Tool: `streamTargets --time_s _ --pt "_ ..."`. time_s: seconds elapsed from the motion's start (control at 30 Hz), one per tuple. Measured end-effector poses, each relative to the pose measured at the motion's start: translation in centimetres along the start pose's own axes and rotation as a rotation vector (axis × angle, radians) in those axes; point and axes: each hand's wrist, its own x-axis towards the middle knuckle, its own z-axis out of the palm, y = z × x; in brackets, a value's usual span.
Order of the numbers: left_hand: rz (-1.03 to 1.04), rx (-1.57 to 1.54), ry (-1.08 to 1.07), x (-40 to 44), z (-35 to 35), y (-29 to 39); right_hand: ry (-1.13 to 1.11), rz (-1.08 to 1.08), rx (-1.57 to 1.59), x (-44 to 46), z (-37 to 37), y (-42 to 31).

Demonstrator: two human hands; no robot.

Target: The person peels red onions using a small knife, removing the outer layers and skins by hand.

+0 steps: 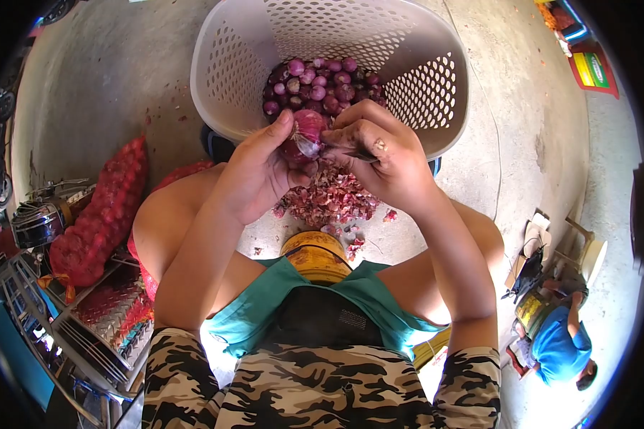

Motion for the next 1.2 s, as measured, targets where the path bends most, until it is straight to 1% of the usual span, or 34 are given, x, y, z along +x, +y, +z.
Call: streamTargets --time_s 0.17,0.27,0.37,0.47,0.57,0.67,0.77,0.87,0.97,1.07,1.17,1.2 --pt "-0.003 -0.034 -0.018 0.2 0.2 -0.2 -0.044 0.024 -0.115 0.0 -0.2 -0.2" --pt "0.044 -0.066 0.079 0.4 0.6 -0.6 -0.129 0.055 -0.191 -0.1 -0.3 -0.4" --pt "0.106 -0.013 0.083 0.3 0.8 -0.6 -0.194 0.104 -0.168 -0.1 -0.5 -0.5" --pt "0.133 -0.025 0.053 0.3 0.8 -0.6 -0.179 0.11 -0.112 0.0 -0.4 -0.4" --pt "0.122 -0.034 0.047 0.2 0.4 -0.6 -0.211 0.124 -0.093 0.1 -0.4 -0.5" --pt "0.127 0.006 0.086 0.0 1.0 -0.4 -0.177 0.118 -0.014 0.0 -0.2 -0.5" --pt "0.19 0.084 0.067 0.0 1.0 -0.5 -0.065 0.058 0.073 -0.2 0.6 0.2" --pt "0.175 0.071 0.095 -0.1 1.3 -0.4 -0.064 0.11 0.142 -0.3 0.5 0.1" --pt "0.121 0.071 0.094 -0.2 1.2 -0.2 -0.115 0.272 0.275 -0.2 0.1 -0.4" --pt "0.085 0.011 0.191 0.0 1.5 -0.1 -0.181 0.581 0.527 -0.2 -0.9 -1.6" --pt "0.002 -0.051 0.104 0.0 0.7 -0.3 -0.106 0.347 0.461 -0.3 -0.7 -0.8" --pt "0.022 -0.032 0.1 0.0 0.7 -0.3 -0.057 0.378 0.483 -0.4 -0.6 -0.7"
